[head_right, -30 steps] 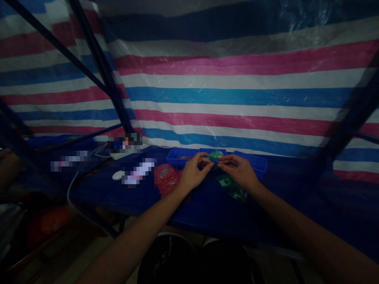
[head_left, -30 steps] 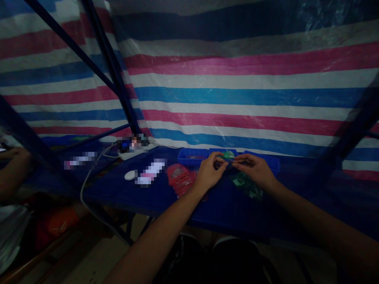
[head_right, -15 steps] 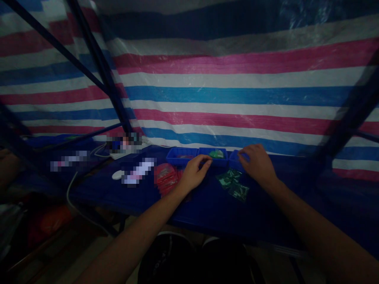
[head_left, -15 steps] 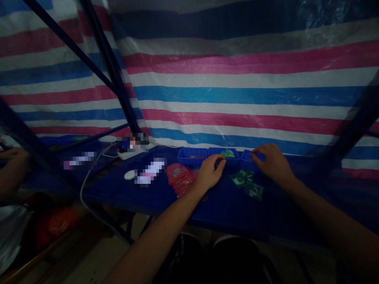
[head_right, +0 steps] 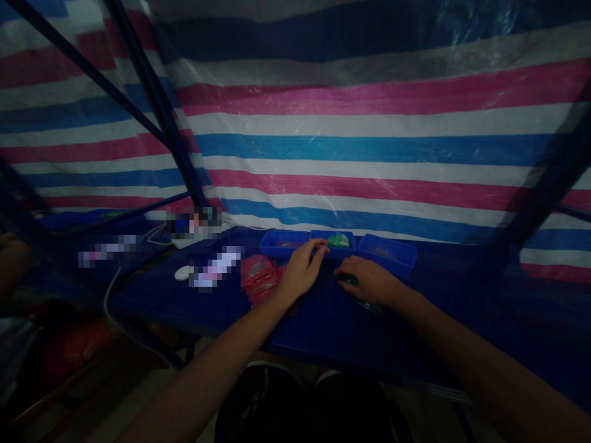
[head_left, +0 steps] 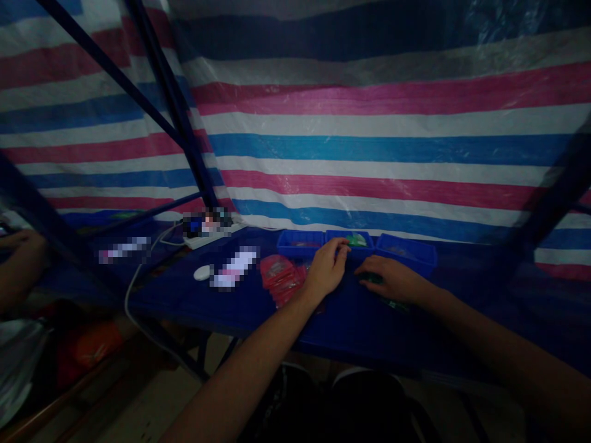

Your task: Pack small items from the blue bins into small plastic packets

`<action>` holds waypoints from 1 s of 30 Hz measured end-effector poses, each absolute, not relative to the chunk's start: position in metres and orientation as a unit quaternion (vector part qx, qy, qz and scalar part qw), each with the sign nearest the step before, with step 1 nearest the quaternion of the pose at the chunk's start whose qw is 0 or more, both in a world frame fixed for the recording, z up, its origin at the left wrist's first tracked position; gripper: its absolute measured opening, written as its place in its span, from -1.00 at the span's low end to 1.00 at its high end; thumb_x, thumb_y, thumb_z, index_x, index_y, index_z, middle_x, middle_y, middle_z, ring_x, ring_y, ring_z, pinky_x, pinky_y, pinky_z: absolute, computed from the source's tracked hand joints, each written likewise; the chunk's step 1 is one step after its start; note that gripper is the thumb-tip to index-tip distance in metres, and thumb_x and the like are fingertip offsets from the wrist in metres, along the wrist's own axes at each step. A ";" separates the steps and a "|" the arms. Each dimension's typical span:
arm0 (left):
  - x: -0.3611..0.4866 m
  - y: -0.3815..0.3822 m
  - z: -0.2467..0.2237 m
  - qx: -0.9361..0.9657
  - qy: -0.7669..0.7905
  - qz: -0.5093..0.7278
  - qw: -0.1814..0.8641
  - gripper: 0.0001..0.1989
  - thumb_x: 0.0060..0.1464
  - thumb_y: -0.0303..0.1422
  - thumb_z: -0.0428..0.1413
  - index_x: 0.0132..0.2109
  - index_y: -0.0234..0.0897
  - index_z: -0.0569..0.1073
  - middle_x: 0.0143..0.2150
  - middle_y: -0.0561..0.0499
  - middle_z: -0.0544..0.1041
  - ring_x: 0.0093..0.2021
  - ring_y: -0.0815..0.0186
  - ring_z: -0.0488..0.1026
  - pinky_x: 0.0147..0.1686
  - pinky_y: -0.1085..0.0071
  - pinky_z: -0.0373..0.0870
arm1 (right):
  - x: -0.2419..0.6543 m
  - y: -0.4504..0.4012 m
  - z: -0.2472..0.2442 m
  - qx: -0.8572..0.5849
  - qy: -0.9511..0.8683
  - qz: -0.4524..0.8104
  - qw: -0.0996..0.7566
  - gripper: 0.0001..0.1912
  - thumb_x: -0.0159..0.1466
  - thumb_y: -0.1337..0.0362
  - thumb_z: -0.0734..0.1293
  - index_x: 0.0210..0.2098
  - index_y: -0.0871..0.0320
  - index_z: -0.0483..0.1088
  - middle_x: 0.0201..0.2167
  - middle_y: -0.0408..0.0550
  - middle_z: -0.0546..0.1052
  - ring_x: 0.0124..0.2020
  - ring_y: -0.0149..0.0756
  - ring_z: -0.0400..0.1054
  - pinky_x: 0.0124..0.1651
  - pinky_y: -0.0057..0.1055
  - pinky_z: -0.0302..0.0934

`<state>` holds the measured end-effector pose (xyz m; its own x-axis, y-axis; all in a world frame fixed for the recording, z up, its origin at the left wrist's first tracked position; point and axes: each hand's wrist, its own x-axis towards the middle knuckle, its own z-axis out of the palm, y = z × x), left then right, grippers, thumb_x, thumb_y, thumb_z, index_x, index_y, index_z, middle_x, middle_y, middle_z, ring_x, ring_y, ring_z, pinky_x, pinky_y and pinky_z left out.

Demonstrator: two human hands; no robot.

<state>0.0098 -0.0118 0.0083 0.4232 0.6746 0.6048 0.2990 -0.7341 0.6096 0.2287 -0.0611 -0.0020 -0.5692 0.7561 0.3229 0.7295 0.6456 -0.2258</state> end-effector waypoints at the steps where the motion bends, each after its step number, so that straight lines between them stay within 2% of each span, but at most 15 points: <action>1: 0.010 -0.012 0.008 0.818 0.299 0.445 0.209 -0.73 0.41 -0.30 -0.06 0.13 -0.23 0.41 0.02 -0.08 0.59 0.05 0.21 0.54 0.13 0.22 0.43 | 0.228 -0.061 -0.002 -0.423 -0.883 0.036 0.200 -0.71 0.32 0.31 0.33 0.02 0.07 0.50 -0.06 0.01 0.60 0.00 -0.12 0.46 0.12 -0.18 0.29; 11: 0.012 -0.015 0.008 0.843 0.291 0.412 0.187 -0.74 0.38 -0.32 -0.03 0.11 -0.26 0.43 0.03 -0.12 0.58 0.06 0.17 0.53 0.14 0.20 0.44 | 0.212 -0.065 -0.003 -0.455 -0.866 0.025 0.206 -0.79 0.24 0.45 0.29 -0.15 0.12 0.43 -0.25 -0.03 0.55 -0.20 -0.20 0.44 -0.09 -0.31 0.28; 16: 0.013 -0.013 0.004 0.853 0.279 0.406 0.170 -0.74 0.38 -0.36 -0.04 0.11 -0.24 0.42 0.05 -0.10 0.58 0.08 0.19 0.52 0.15 0.20 0.42 | 0.214 -0.064 -0.007 -0.447 -0.862 0.031 0.237 -0.81 0.33 0.45 0.19 -0.12 0.13 0.35 -0.19 0.01 0.50 -0.17 -0.21 0.40 -0.05 -0.29 0.27; 19: 0.014 -0.011 0.002 0.860 0.270 0.397 0.171 -0.74 0.37 -0.38 -0.03 0.12 -0.26 0.41 0.04 -0.11 0.58 0.07 0.19 0.52 0.15 0.21 0.43 | 0.215 -0.064 -0.005 -0.439 -0.864 0.030 0.244 -0.83 0.35 0.38 0.23 -0.08 0.13 0.36 -0.16 0.03 0.51 -0.11 -0.16 0.38 0.01 -0.24 0.27; 24: 0.014 -0.012 0.002 0.864 0.267 0.391 0.174 -0.73 0.36 -0.38 -0.03 0.13 -0.27 0.42 0.07 -0.13 0.56 0.06 0.19 0.52 0.15 0.21 0.43 | 0.216 -0.068 0.001 -0.446 -0.876 -0.028 0.179 -0.68 0.34 0.09 0.35 -0.02 0.15 0.44 -0.12 0.13 0.54 -0.03 -0.01 0.37 0.10 -0.07 0.23; 30: 0.014 -0.013 0.002 0.865 0.270 0.389 0.165 -0.73 0.36 -0.37 -0.02 0.12 -0.27 0.42 0.05 -0.14 0.57 0.06 0.18 0.52 0.15 0.19 0.43 | 0.213 -0.067 -0.001 -0.443 -0.886 -0.062 0.120 -0.78 0.38 0.30 0.25 -0.04 0.16 0.46 -0.13 0.13 0.55 -0.05 -0.05 0.40 0.11 -0.09 0.23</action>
